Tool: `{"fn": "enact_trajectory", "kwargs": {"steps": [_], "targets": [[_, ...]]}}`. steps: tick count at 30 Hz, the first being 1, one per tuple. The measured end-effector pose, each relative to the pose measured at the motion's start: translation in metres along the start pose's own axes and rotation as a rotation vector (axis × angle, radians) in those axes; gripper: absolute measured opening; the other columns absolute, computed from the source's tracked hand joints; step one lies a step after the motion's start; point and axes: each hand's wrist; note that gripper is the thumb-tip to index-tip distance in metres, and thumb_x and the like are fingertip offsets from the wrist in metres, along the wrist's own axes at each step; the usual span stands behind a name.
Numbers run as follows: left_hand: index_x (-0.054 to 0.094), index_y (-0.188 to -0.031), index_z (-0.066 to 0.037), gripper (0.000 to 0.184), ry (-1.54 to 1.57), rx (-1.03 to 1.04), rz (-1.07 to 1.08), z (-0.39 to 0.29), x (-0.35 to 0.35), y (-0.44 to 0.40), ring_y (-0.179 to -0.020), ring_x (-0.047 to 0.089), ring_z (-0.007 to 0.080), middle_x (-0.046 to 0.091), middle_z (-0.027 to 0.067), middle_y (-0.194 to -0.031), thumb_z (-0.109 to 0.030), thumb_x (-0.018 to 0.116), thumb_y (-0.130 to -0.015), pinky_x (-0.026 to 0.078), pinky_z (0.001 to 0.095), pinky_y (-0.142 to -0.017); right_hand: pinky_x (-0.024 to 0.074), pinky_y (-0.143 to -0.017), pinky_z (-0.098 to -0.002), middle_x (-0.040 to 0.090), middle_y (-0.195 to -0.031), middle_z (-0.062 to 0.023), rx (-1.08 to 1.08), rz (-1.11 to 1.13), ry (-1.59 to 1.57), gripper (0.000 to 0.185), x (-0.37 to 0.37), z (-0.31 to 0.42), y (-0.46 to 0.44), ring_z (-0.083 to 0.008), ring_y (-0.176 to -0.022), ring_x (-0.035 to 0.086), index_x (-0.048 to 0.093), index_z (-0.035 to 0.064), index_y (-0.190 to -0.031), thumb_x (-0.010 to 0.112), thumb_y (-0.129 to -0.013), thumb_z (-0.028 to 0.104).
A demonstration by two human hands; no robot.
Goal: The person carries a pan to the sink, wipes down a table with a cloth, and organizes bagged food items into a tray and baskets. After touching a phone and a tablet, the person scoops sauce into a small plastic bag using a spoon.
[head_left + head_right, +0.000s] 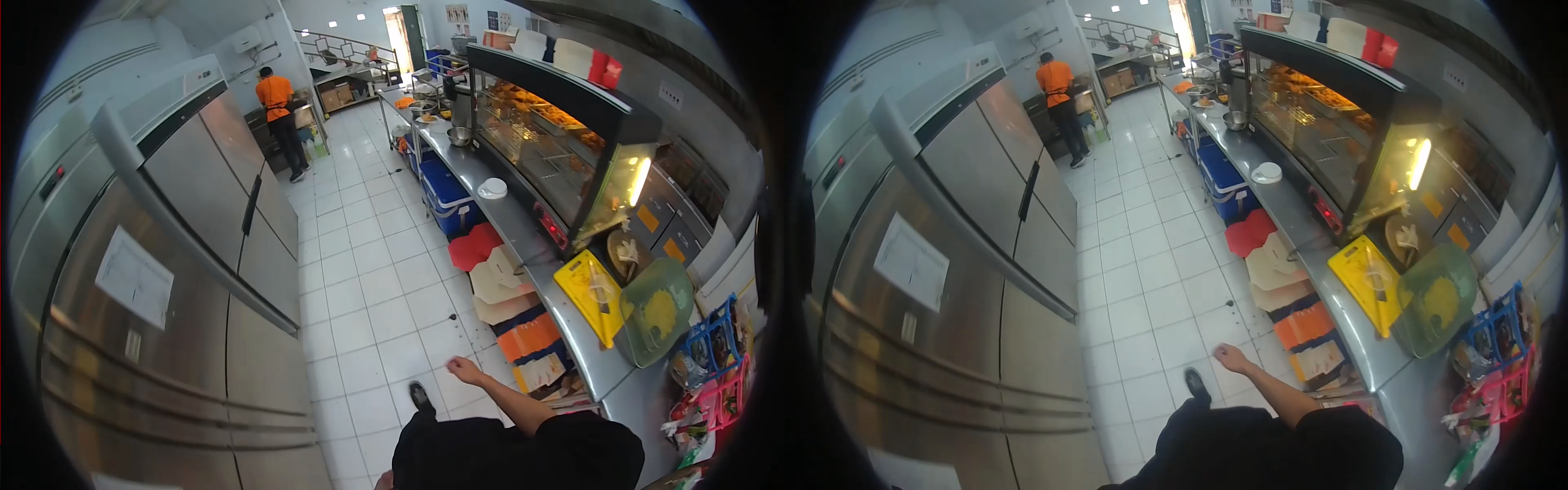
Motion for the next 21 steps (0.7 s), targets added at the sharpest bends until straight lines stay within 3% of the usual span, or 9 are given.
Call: {"fn": "enact_trajectory", "kwargs": {"steps": [2, 4, 6, 8, 11, 12, 17, 19, 21], "targets": [[0.058, -0.114, -0.016, 0.034, -0.066, -0.02, 0.02, -0.116, -0.016, -0.033, -0.093, 0.063, 0.0287, 0.064, 0.0063, -0.111, -0.038, 0.058, -0.088, 0.049, 0.0512, -0.078, 0.0505, -0.092, -0.046, 0.067, -0.112, -0.0247, -0.006, 0.052, 0.492, 0.048, -0.003, -0.076, -0.029, -0.0367, -0.108, 0.065, 0.066, 0.0017, -0.116, 0.054, -0.092, 0.041], [0.057, -0.115, -0.017, 0.035, -0.176, -0.037, -0.004, -0.247, -0.012, -0.075, -0.094, 0.063, 0.0294, 0.064, 0.0061, -0.112, -0.039, 0.058, -0.088, 0.048, 0.0532, -0.079, 0.0433, -0.105, -0.0438, 0.059, -0.128, -0.0282, 0.654, 0.023, 0.45, 0.051, -0.02, -0.094, -0.007, -0.0394, -0.125, 0.054, 0.066, 0.0019, -0.118, 0.048, -0.092, 0.043], [0.061, -0.103, -0.016, 0.024, -0.416, -0.039, -0.064, -0.391, 0.0, -0.111, -0.083, 0.064, 0.023, 0.066, 0.0045, -0.102, -0.034, 0.063, -0.087, 0.05, 0.0461, -0.067, 0.0466, -0.1, -0.0498, 0.062, -0.126, -0.0211, 0.713, -0.105, -0.407, 0.048, -0.013, -0.231, 0.015, -0.0381, -0.117, 0.059, 0.056, 0.0032, -0.133, 0.056, -0.092, 0.028], [0.061, -0.113, -0.015, 0.031, -0.496, 0.195, -0.071, -0.517, 0.009, -0.142, -0.077, 0.064, 0.0223, 0.066, 0.0051, -0.101, -0.036, 0.061, -0.09, 0.049, 0.0437, -0.062, 0.0532, -0.086, -0.0423, 0.058, -0.109, -0.0161, 0.752, 0.137, -0.709, 0.043, -0.075, -0.141, 0.035, -0.0286, -0.101, 0.063, 0.053, -0.0005, -0.123, 0.062, -0.092, 0.028], [0.06, -0.115, -0.014, 0.03, -0.465, 0.505, -0.069, -0.695, 0.037, -0.167, -0.079, 0.064, 0.0196, 0.067, 0.0065, -0.099, -0.034, 0.056, -0.093, 0.049, 0.0381, -0.062, 0.0508, -0.09, -0.0536, 0.06, -0.114, -0.019, 1.261, -0.158, -0.928, 0.049, -0.107, -0.11, -0.018, -0.0368, -0.104, 0.062, 0.053, 0.0081, -0.123, 0.061, -0.09, 0.044], [0.061, -0.114, -0.011, 0.031, -0.432, 0.575, -0.078, -0.748, 0.049, -0.166, -0.078, 0.063, 0.0194, 0.067, 0.0074, -0.098, -0.034, 0.055, -0.092, 0.049, 0.0364, -0.061, 0.0493, -0.088, -0.0572, 0.06, -0.115, -0.0185, 1.263, -0.245, -0.868, 0.046, -0.099, -0.198, -0.033, -0.0365, -0.103, 0.062, 0.053, 0.0082, -0.119, 0.058, -0.092, 0.045], [0.06, -0.115, -0.007, 0.036, -0.369, 0.683, -0.065, -0.896, 0.086, -0.201, -0.078, 0.064, 0.0202, 0.069, 0.0105, -0.098, -0.033, 0.052, -0.092, 0.051, 0.0348, -0.06, 0.0496, -0.058, -0.0511, 0.061, -0.095, -0.0155, 1.169, -0.74, -0.714, 0.034, -0.145, -0.11, -0.237, -0.0339, -0.08, 0.064, 0.057, 0.0101, -0.11, 0.057, -0.092, 0.04], [0.058, -0.12, -0.01, 0.039, -0.334, 0.449, -0.034, -0.914, 0.083, -0.229, -0.084, 0.065, 0.0245, 0.068, 0.0104, -0.107, -0.035, 0.052, -0.091, 0.052, 0.046, -0.068, 0.0429, -0.042, -0.043, 0.055, -0.073, -0.0123, 0.695, -0.476, -0.723, 0.026, -0.162, -0.169, -0.343, -0.0283, -0.053, 0.057, 0.059, 0.0093, -0.101, 0.06, -0.09, 0.033], [0.058, -0.121, -0.013, 0.04, -0.397, 0.196, -0.018, -0.921, 0.069, -0.255, -0.086, 0.065, 0.0251, 0.067, 0.0077, -0.11, -0.037, 0.057, -0.089, 0.051, 0.0495, -0.07, 0.0419, -0.042, -0.0416, 0.054, -0.071, -0.0077, 1.002, -0.397, -0.623, 0.018, -0.193, -0.092, -0.505, -0.0257, -0.052, 0.056, 0.06, 0.0098, -0.086, 0.056, -0.092, 0.027]]}}
Point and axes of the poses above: each hand's wrist, its own y-axis away from the middle knuckle, its own x-axis out of the palm, z = x × y
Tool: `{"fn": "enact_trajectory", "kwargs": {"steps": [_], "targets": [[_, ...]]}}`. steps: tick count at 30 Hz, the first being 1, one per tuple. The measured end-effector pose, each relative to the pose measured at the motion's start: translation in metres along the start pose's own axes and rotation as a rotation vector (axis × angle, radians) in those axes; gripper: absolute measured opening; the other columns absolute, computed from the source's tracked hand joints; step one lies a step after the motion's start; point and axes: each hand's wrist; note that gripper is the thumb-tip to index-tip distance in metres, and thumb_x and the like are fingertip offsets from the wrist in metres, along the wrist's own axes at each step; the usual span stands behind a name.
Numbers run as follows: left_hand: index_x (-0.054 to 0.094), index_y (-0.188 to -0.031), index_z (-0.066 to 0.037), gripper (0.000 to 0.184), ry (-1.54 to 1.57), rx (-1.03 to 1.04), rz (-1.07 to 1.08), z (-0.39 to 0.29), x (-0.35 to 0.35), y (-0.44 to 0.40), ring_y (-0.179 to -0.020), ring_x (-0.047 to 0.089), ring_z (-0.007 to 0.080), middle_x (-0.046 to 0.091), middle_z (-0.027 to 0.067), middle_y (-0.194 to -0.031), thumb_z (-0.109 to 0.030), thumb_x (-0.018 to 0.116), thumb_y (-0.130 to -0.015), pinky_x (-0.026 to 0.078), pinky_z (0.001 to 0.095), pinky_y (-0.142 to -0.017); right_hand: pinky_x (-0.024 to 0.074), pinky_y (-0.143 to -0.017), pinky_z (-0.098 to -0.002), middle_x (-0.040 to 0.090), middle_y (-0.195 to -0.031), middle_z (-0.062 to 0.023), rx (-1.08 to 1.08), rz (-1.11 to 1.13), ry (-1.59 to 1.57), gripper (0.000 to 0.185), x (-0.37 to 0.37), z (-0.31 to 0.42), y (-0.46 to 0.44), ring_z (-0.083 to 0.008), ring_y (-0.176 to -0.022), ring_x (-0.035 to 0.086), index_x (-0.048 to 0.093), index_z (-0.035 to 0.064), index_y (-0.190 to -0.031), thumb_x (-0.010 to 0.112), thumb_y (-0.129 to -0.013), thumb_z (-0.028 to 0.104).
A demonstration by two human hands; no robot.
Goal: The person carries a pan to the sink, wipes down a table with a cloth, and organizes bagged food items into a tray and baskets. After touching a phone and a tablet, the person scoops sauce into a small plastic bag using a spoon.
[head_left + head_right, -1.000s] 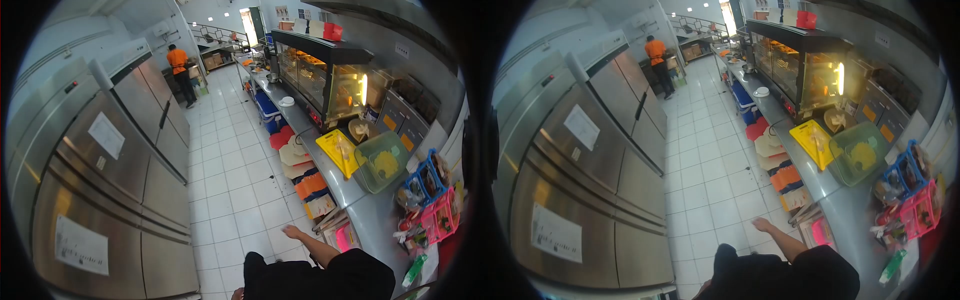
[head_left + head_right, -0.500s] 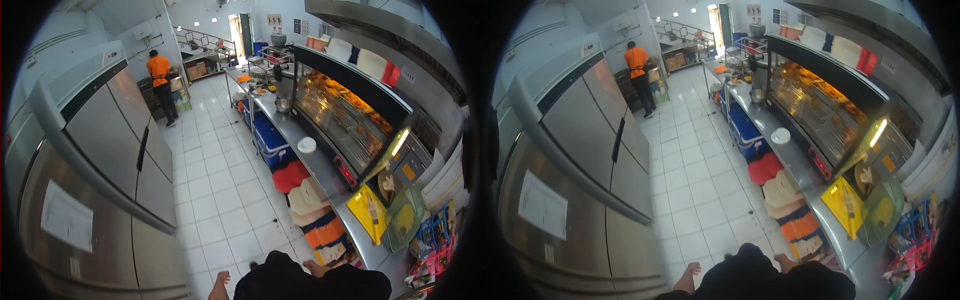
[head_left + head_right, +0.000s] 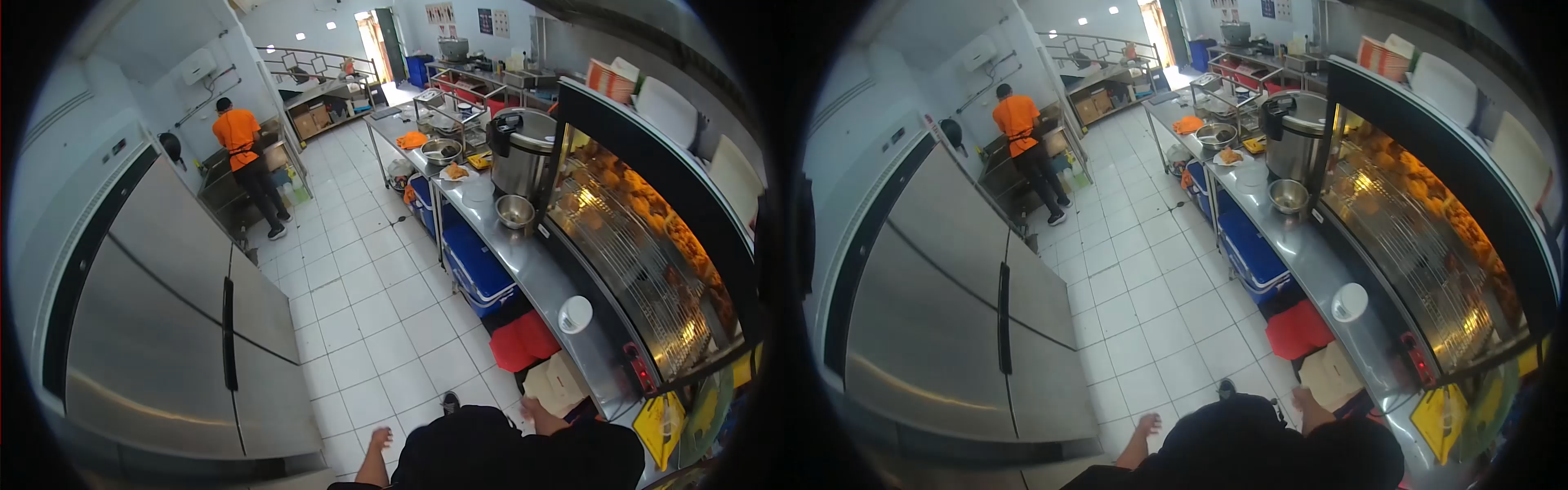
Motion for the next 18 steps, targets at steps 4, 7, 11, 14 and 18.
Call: {"fn": "enact_trajectory", "kwargs": {"steps": [4, 7, 11, 14, 18], "targets": [[0.059, -0.116, -0.01, 0.033, 0.041, -0.113, 0.101, -0.019, -0.02, 0.015, -0.098, 0.061, 0.0276, 0.063, 0.0083, -0.109, -0.033, 0.054, -0.093, 0.049, 0.0477, -0.086, 0.0497, -0.088, -0.0469, 0.07, -0.103, -0.0226, -0.835, -0.016, 0.877, 0.063, 0.18, 0.228, -0.09, -0.0366, -0.099, 0.066, 0.067, -0.0031, -0.107, 0.051, -0.094, 0.056], [0.058, -0.115, -0.007, 0.03, 0.38, -0.146, 0.158, -0.046, -0.04, -0.031, -0.097, 0.061, 0.028, 0.061, 0.0106, -0.105, -0.028, 0.054, -0.094, 0.051, 0.0464, -0.085, 0.0484, -0.092, -0.0419, 0.068, -0.111, -0.022, -0.931, 0.231, 0.695, 0.058, 0.275, 0.423, 0.024, -0.0349, -0.107, 0.064, 0.065, -0.0014, -0.114, 0.052, -0.097, 0.052], [0.056, -0.11, -0.003, 0.026, -0.267, 0.626, 0.163, -0.136, -0.107, -0.112, -0.093, 0.061, 0.0268, 0.059, 0.0113, -0.103, -0.024, 0.056, -0.094, 0.054, 0.0417, -0.079, 0.0473, -0.094, -0.0395, 0.065, -0.117, -0.0226, -0.922, 0.348, 0.563, 0.063, 0.361, 0.577, 0.038, -0.0321, -0.108, 0.062, 0.061, -0.0015, -0.12, 0.052, -0.097, 0.056], [0.058, -0.09, -0.012, 0.017, 0.533, 0.155, 0.514, -0.255, -0.141, -0.198, -0.069, 0.06, 0.0188, 0.059, 0.0048, -0.084, -0.028, 0.056, -0.093, 0.05, 0.0302, -0.055, 0.0469, -0.095, -0.0402, 0.065, -0.114, -0.0229, -0.899, 0.247, 0.436, 0.064, 0.406, 0.644, 0.0, -0.0325, -0.108, 0.063, 0.058, -0.0013, -0.124, 0.05, -0.098, 0.057], [0.057, -0.072, -0.017, 0.021, 0.036, -0.206, 0.012, -0.494, -0.168, -0.321, -0.057, 0.056, 0.017, 0.056, 0.0019, -0.068, -0.028, 0.054, -0.089, 0.046, 0.0328, -0.048, 0.0455, -0.093, -0.0388, 0.065, -0.106, -0.0184, -0.876, 0.142, 0.391, 0.061, 0.438, 0.724, -0.056, -0.0293, -0.099, 0.061, 0.056, -0.0037, -0.122, 0.043, -0.103, 0.053]]}}
Point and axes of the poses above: each hand's wrist, its own y-axis away from the middle knuckle, its own x-axis out of the palm, z = x × y
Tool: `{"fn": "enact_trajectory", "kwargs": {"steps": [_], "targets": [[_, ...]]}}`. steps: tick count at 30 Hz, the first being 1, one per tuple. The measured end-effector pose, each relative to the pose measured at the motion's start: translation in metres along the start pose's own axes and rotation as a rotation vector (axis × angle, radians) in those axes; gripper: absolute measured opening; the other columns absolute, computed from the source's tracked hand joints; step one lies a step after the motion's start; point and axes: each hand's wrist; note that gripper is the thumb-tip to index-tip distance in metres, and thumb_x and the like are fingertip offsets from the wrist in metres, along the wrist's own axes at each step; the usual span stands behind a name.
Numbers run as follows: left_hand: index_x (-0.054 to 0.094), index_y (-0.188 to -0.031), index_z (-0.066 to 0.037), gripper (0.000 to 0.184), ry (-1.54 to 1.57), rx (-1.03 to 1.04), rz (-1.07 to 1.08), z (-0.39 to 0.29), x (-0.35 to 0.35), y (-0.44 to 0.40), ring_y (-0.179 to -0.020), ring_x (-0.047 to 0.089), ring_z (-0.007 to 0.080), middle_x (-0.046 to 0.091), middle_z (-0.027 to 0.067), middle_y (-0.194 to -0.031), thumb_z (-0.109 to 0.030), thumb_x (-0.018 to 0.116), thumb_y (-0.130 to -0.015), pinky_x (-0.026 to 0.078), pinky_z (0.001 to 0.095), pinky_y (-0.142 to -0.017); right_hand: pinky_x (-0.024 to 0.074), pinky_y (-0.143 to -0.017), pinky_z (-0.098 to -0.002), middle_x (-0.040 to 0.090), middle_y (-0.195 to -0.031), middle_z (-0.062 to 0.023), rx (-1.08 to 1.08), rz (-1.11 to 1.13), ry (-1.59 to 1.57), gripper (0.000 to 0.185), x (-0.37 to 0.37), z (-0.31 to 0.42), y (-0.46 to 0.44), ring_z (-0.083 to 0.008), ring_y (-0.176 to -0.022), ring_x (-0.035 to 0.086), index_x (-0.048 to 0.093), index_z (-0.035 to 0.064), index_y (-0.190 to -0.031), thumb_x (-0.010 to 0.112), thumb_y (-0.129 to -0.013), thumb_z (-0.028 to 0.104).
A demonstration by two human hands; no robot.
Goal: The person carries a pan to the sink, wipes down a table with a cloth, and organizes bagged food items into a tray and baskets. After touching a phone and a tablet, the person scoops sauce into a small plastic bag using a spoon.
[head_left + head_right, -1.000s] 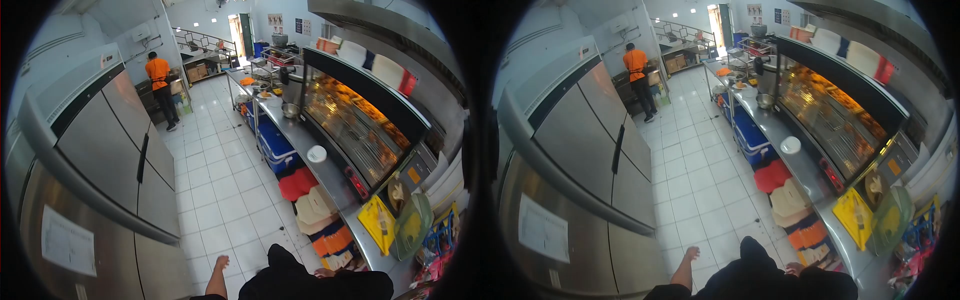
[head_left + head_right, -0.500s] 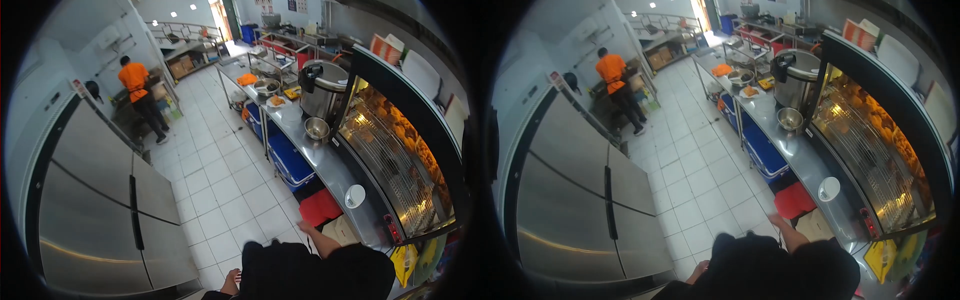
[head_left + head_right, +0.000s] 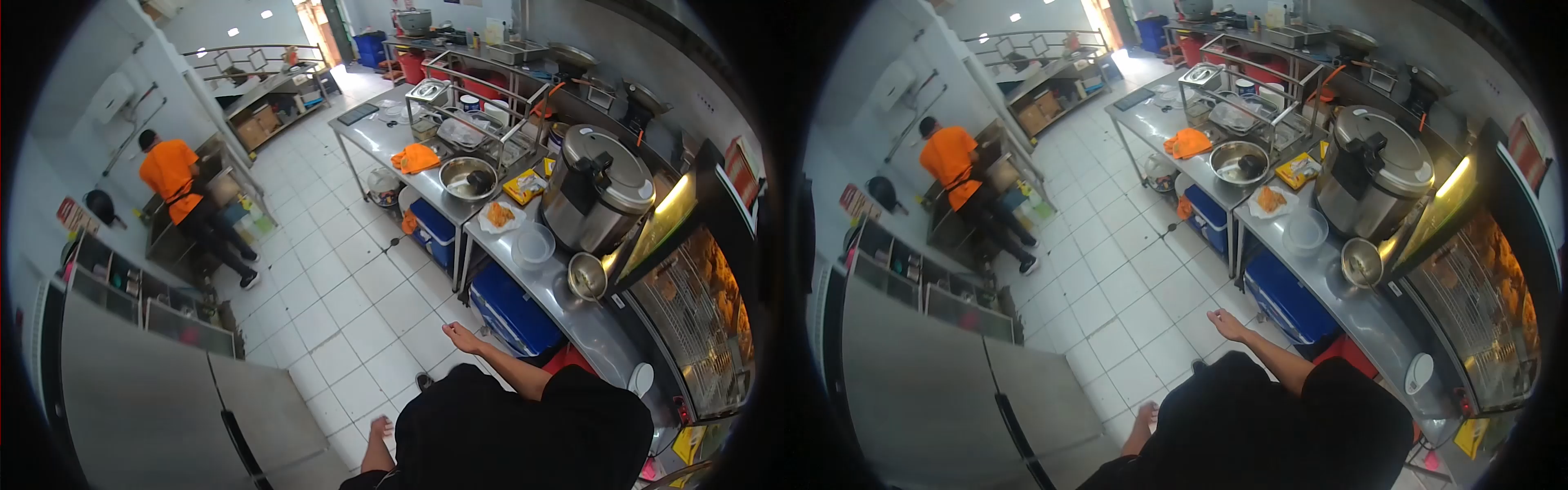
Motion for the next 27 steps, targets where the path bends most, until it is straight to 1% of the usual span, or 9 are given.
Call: {"fn": "enact_trajectory", "kwargs": {"steps": [1, 3, 5, 11, 13, 16, 19, 23, 27], "targets": [[0.061, -0.076, -0.013, 0.023, 0.111, 0.064, 0.245, -0.066, -0.022, -0.016, -0.061, 0.058, 0.0198, 0.058, 0.0042, -0.07, -0.03, 0.055, -0.088, 0.047, 0.037, -0.05, 0.0452, -0.093, -0.0392, 0.065, -0.107, -0.0191, -0.012, 0.005, 0.044, 0.06, -0.012, 0.016, -0.027, -0.0305, -0.1, 0.06, 0.055, -0.004, -0.122, 0.042, -0.103, 0.052], [0.067, -0.105, -0.007, 0.037, -0.244, 0.539, 0.087, -0.171, -0.029, -0.049, -0.074, 0.066, 0.0222, 0.069, 0.0077, -0.09, -0.039, 0.051, -0.096, 0.051, 0.0351, -0.058, 0.0446, -0.095, -0.04, 0.064, -0.109, -0.0204, -0.013, 0.035, 0.111, 0.058, -0.039, 0.055, -0.079, -0.0329, -0.102, 0.06, 0.054, -0.0047, -0.123, 0.04, -0.105, 0.049], [0.058, -0.124, -0.012, 0.042, -0.263, 0.485, 0.047, -0.291, -0.022, -0.045, -0.087, 0.065, 0.0228, 0.067, 0.0086, -0.108, -0.043, 0.048, -0.097, 0.051, 0.0433, -0.068, 0.0451, -0.096, -0.0407, 0.059, -0.119, -0.0277, -0.178, -0.21, -0.046, 0.058, -0.047, 0.074, -0.139, -0.0368, -0.112, 0.058, 0.052, -0.0072, -0.126, 0.043, -0.104, 0.046], [0.056, -0.123, -0.007, 0.039, -0.328, 0.649, -0.02, -0.564, 0.027, -0.026, -0.093, 0.065, 0.0235, 0.067, 0.0125, -0.111, -0.035, 0.051, -0.096, 0.052, 0.0406, -0.072, 0.0374, -0.107, -0.0425, 0.049, -0.128, -0.0305, -0.231, -0.383, -0.121, 0.062, -0.121, 0.177, -0.389, -0.0411, -0.122, 0.048, 0.044, -0.009, -0.131, 0.048, -0.102, 0.046], [0.056, -0.124, -0.007, 0.039, -0.33, 0.662, -0.011, -0.617, 0.042, -0.024, -0.093, 0.066, 0.0231, 0.067, 0.0126, -0.11, -0.035, 0.051, -0.097, 0.052, 0.0388, -0.072, 0.038, -0.106, -0.0426, 0.051, -0.124, -0.0304, -0.21, -0.657, -0.012, 0.064, -0.151, 0.188, -0.494, -0.0429, -0.121, 0.047, 0.046, -0.0106, -0.126, 0.052, -0.099, 0.047], [0.059, -0.117, -0.007, 0.034, -0.424, 0.616, 0.003, -0.683, 0.054, -0.04, -0.087, 0.065, 0.0189, 0.068, 0.0093, -0.107, -0.034, 0.055, -0.097, 0.051, 0.0351, -0.071, 0.0389, -0.101, -0.0464, 0.053, -0.12, -0.0279, 0.125, -1.096, 0.06, 0.063, -0.206, 0.215, -0.617, -0.0402, -0.118, 0.048, 0.049, -0.0089, -0.123, 0.057, -0.094, 0.047], [0.064, -0.11, -0.003, 0.027, -0.641, 0.835, -0.049, -0.747, 0.061, -0.062, -0.097, 0.065, 0.0221, 0.068, 0.0115, -0.104, -0.025, 0.058, -0.097, 0.052, 0.0349, -0.083, 0.0392, -0.093, -0.0498, 0.055, -0.118, -0.0252, 0.309, -0.996, 0.457, 0.059, -0.208, 0.237, -0.666, -0.0373, -0.114, 0.05, 0.053, -0.005, -0.119, 0.059, -0.091, 0.047], [0.063, -0.113, -0.001, 0.026, -0.705, 0.967, -0.094, -0.838, 0.091, -0.036, -0.097, 0.064, 0.0216, 0.068, 0.0127, -0.103, -0.022, 0.057, -0.098, 0.051, 0.0349, -0.085, 0.0384, -0.084, -0.0534, 0.059, -0.112, -0.0183, 0.166, -0.869, 0.629, 0.051, -0.2, 0.212, -0.691, -0.0349, -0.11, 0.055, 0.057, 0.0003, -0.117, 0.062, -0.091, 0.044], [0.062, -0.113, -0.001, 0.025, -0.619, 1.013, 0.163, -0.948, 0.161, -0.002, -0.094, 0.064, 0.0177, 0.067, 0.0104, -0.102, -0.022, 0.055, -0.1, 0.051, 0.0315, -0.084, 0.0432, -0.08, -0.0485, 0.062, -0.113, -0.0132, 0.199, -0.657, 0.617, 0.044, -0.231, 0.154, -0.7, -0.03, -0.101, 0.061, 0.057, 0.0035, -0.118, 0.059, -0.094, 0.041]]}}
Point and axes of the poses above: each hand's wrist, its own y-axis away from the middle knuckle, its own x-axis out of the palm, z = x × y
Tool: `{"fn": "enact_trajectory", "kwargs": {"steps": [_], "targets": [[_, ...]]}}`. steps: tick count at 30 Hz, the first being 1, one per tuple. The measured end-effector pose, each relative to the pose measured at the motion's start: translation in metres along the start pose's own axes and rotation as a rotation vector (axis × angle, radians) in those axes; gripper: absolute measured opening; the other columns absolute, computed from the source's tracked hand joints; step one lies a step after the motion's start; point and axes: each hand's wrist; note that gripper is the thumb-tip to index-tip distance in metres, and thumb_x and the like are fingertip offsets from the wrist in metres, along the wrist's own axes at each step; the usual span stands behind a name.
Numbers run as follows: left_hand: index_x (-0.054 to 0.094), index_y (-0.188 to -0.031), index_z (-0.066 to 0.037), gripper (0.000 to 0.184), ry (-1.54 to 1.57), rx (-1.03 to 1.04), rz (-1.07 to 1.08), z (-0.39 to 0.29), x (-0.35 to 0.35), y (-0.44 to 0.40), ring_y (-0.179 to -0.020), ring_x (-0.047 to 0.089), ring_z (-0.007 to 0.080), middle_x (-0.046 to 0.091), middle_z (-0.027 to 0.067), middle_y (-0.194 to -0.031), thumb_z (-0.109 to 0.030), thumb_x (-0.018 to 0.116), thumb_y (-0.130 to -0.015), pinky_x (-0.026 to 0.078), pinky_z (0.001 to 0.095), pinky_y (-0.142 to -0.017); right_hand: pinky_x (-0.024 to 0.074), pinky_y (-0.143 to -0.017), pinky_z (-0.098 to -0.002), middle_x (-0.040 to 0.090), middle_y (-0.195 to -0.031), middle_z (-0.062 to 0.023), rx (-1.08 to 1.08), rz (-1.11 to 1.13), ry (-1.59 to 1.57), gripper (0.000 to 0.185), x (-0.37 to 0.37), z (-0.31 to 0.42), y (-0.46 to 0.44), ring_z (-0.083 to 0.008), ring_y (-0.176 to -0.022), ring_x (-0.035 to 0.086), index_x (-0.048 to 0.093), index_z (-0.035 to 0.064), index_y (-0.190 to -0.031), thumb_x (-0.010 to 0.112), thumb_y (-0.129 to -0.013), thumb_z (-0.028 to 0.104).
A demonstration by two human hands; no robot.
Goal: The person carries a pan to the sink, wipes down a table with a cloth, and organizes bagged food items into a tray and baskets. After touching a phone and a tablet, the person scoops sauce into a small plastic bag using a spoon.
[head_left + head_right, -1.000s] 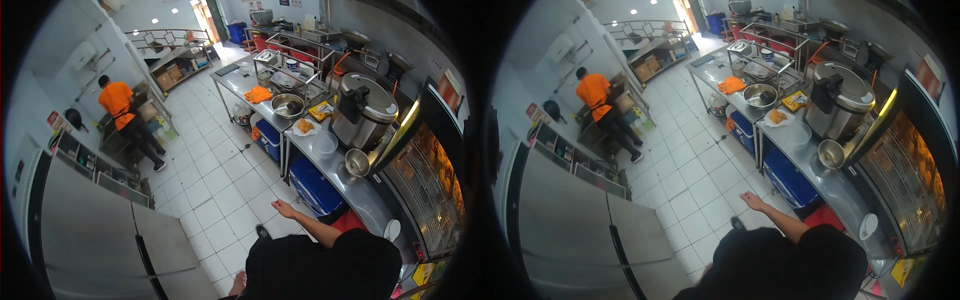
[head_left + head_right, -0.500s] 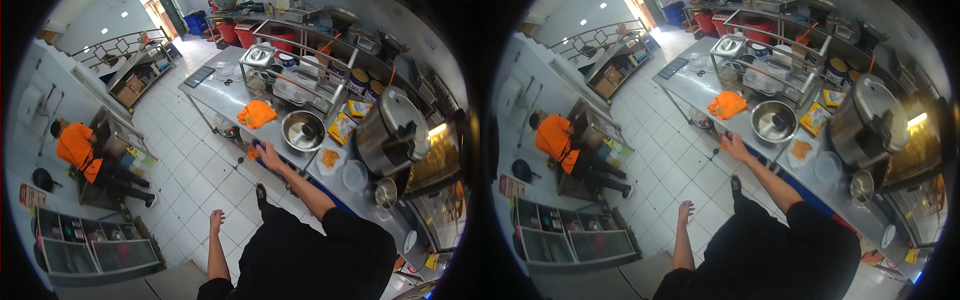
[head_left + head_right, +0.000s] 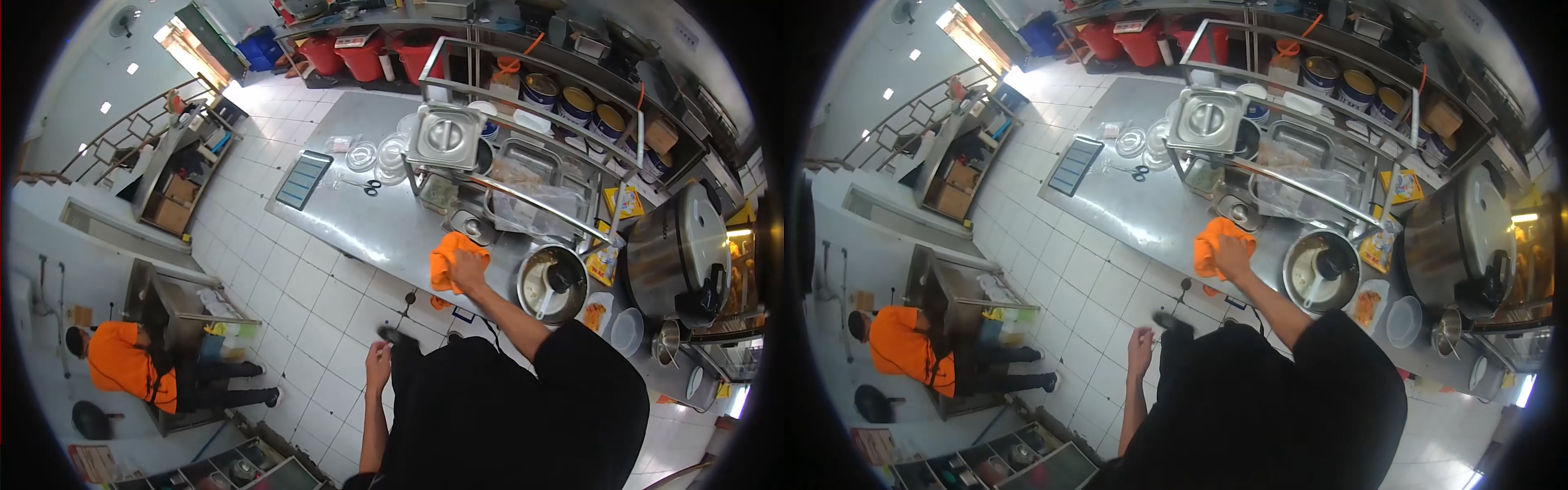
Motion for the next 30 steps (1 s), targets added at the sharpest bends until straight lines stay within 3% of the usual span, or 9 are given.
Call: {"fn": "enact_trajectory", "kwargs": {"steps": [7, 8, 9, 15, 19, 20, 23, 26, 30], "targets": [[0.04, -0.14, -0.005, 0.044, 0.595, 0.088, 0.603, -0.131, 0.036, -0.178, -0.118, 0.055, 0.0266, 0.053, 0.0102, -0.132, -0.025, 0.054, -0.103, 0.048, 0.038, -0.094, 0.0501, -0.096, -0.0324, 0.059, -0.127, -0.0087, 0.048, -0.28, -1.709, 0.045, -0.063, 0.134, -0.009, -0.0182, -0.114, 0.061, 0.048, 0.0016, -0.136, 0.051, -0.104, 0.033], [0.042, -0.137, -0.003, 0.042, 0.498, 0.368, 0.502, -0.146, 0.052, -0.188, -0.117, 0.055, 0.029, 0.054, 0.0122, -0.13, -0.025, 0.053, -0.102, 0.048, 0.0388, -0.093, 0.0507, -0.096, -0.0337, 0.058, -0.127, -0.0082, 0.287, -0.292, -1.846, 0.046, -0.054, 0.162, -0.017, -0.0188, -0.113, 0.061, 0.047, 0.0022, -0.136, 0.05, -0.104, 0.035], [0.043, -0.134, -0.001, 0.041, 0.392, 0.639, 0.401, -0.157, 0.054, -0.199, -0.116, 0.056, 0.0314, 0.055, 0.0142, -0.128, -0.026, 0.053, -0.102, 0.048, 0.0395, -0.092, 0.0506, -0.096, -0.0335, 0.058, -0.127, -0.0081, 0.334, -0.342, -1.825, 0.045, -0.044, 0.181, -0.023, -0.0186, -0.113, 0.06, 0.047, 0.0023, -0.136, 0.05, -0.105, 0.034], [0.049, -0.118, 0.002, 0.027, 0.2, 0.681, 0.621, -0.222, -0.026, -0.288, -0.1, 0.06, 0.0397, 0.058, 0.0226, -0.109, -0.017, 0.048, -0.099, 0.049, 0.0425, -0.084, 0.0541, -0.084, -0.0327, 0.062, -0.116, -0.0067, 0.325, -0.498, -1.059, 0.042, -0.07, 0.263, -0.078, -0.0175, -0.101, 0.064, 0.049, 0.0039, -0.132, 0.044, -0.106, 0.037], [0.053, -0.113, 0.002, 0.024, 0.278, 0.699, 0.863, -0.229, -0.03, -0.311, -0.095, 0.063, 0.0396, 0.062, 0.0213, -0.101, -0.01, 0.049, -0.092, 0.049, 0.0434, -0.083, 0.0536, -0.088, -0.0353, 0.06, -0.122, -0.0072, 0.632, 0.044, -1.404, 0.062, -0.029, 0.246, -0.062, -0.0173, -0.105, 0.063, 0.045, 0.013, -0.139, 0.032, -0.103, 0.062], [0.053, -0.111, 0.002, 0.023, 0.275, 0.634, 0.925, -0.228, -0.023, -0.314, -0.095, 0.064, 0.0382, 0.063, 0.0208, -0.101, -0.009, 0.049, -0.092, 0.05, 0.0432, -0.082, 0.055, -0.08, -0.0334, 0.063, -0.114, -0.006, 0.828, -0.21, -1.774, 0.063, -0.05, 0.285, -0.079, -0.0173, -0.096, 0.065, 0.048, 0.014, -0.135, 0.031, -0.102, 0.064], [0.052, -0.105, 0.001, 0.017, 0.219, 0.446, 1.13, -0.229, -0.019, -0.316, -0.095, 0.063, 0.0312, 0.062, 0.0192, -0.1, -0.006, 0.047, -0.091, 0.049, 0.0407, -0.084, 0.0555, -0.066, -0.0332, 0.064, -0.104, -0.003, 0.527, -0.025, -2.271, 0.052, -0.093, 0.293, -0.064, -0.0177, -0.083, 0.065, 0.054, 0.0158, -0.125, 0.035, -0.103, 0.059], [0.049, -0.11, 0.001, 0.019, 0.212, 0.52, 1.153, -0.214, 0.001, -0.315, -0.093, 0.059, 0.0255, 0.058, 0.0147, -0.099, -0.005, 0.044, -0.092, 0.047, 0.0366, -0.086, 0.055, -0.059, -0.0337, 0.065, -0.098, -0.0038, 0.999, -0.51, -1.876, 0.042, -0.054, 0.285, -0.072, -0.0159, -0.076, 0.065, 0.055, 0.0136, -0.12, 0.04, -0.105, 0.05], [0.048, -0.12, 0.0, 0.028, 0.533, -0.077, 1.338, -0.211, 0.008, -0.32, -0.097, 0.056, 0.0172, 0.056, 0.0085, -0.111, -0.008, 0.052, -0.094, 0.047, 0.0329, -0.088, 0.0557, -0.079, -0.0339, 0.063, -0.108, -0.0066, 0.858, -0.509, -1.783, 0.037, -0.063, 0.279, -0.064, -0.0157, -0.092, 0.065, 0.051, 0.0063, -0.126, 0.045, -0.106, 0.037]]}}
Point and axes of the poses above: each hand's wrist, its own y-axis away from the middle knuckle, its own x-axis out of the palm, z = x × y
